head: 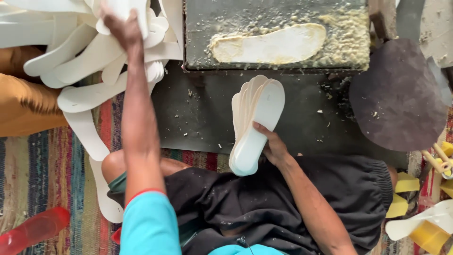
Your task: The person sorts, aligns, and stacks white shoe insoles in a workshop setting.
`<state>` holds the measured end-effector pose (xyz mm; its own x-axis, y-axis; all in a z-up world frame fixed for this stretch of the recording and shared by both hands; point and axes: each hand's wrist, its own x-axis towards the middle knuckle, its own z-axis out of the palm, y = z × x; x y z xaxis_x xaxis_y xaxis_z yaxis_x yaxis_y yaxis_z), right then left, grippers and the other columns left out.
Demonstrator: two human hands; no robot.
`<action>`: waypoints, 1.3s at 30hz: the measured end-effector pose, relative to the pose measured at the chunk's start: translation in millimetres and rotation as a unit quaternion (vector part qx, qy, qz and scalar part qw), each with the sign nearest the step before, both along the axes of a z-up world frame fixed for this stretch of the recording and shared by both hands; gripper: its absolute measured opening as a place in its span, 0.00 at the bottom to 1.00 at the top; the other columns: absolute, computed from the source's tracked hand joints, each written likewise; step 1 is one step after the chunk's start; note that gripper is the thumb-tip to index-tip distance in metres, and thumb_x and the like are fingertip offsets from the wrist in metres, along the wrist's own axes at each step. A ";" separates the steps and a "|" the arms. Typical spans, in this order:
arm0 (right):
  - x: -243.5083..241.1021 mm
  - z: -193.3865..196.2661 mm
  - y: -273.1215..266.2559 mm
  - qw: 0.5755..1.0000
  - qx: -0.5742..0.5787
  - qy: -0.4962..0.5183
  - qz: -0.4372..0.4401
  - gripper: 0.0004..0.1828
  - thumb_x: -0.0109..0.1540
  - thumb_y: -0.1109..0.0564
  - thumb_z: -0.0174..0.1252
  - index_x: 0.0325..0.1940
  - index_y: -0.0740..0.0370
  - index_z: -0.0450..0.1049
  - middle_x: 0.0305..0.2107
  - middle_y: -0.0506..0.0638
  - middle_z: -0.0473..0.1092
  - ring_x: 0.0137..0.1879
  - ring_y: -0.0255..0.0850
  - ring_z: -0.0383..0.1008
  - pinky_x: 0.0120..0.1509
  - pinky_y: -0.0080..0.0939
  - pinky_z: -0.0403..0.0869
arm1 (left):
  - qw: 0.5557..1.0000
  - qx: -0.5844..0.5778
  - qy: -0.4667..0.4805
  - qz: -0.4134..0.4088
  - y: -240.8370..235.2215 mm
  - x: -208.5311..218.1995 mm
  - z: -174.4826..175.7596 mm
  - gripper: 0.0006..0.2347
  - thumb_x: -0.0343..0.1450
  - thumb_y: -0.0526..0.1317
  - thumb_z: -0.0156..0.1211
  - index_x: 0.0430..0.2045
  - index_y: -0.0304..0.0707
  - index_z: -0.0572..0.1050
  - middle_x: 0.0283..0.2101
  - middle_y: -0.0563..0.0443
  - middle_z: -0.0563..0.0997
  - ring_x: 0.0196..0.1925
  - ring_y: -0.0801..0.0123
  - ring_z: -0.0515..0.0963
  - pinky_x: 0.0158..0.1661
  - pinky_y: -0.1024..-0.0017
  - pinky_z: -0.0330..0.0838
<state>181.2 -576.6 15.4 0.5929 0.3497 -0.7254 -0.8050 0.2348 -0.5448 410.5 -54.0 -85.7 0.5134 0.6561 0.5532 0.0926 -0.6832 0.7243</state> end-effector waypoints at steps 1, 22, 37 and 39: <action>-0.2 2.4 1.7 1.000 0.003 -0.001 -0.003 0.55 0.52 0.37 0.70 0.72 0.71 0.57 0.57 0.62 0.67 0.64 0.53 0.68 0.68 0.52 0.69 | 1.000 0.003 -0.001 -0.003 -12.3 -74.4 21.7 0.35 0.68 0.40 0.69 0.66 0.24 0.55 0.65 0.26 0.63 0.66 0.41 0.66 0.65 0.55 0.61; -0.5 71.3 -38.3 0.964 -0.027 -0.258 -0.061 0.44 0.55 0.46 0.69 0.66 0.74 0.61 0.45 0.59 0.72 0.49 0.47 0.77 0.51 0.45 0.79 | 0.987 0.097 0.091 -0.090 -333.7 -346.0 209.4 0.23 0.74 0.31 0.56 0.66 0.29 0.61 0.57 0.34 0.67 0.58 0.40 0.77 0.52 0.54 0.78; -20.4 69.2 -6.3 0.964 -0.085 -0.250 0.023 0.37 0.54 0.50 0.68 0.61 0.72 0.66 0.40 0.58 0.75 0.41 0.47 0.79 0.43 0.46 0.80 | 0.942 0.032 0.244 -0.229 -397.5 -364.5 244.5 0.29 0.66 0.32 0.60 0.64 0.20 0.60 0.55 0.30 0.70 0.40 0.44 0.82 0.36 0.59 0.82; -26.8 55.4 -5.3 0.953 -0.122 -0.270 0.064 0.35 0.58 0.47 0.62 0.64 0.70 0.67 0.46 0.57 0.76 0.49 0.46 0.80 0.53 0.43 0.79 | 0.912 0.187 0.269 -0.248 -409.2 -366.9 230.9 0.31 0.63 0.33 0.63 0.64 0.24 0.63 0.56 0.31 0.71 0.39 0.47 0.83 0.31 0.62 0.81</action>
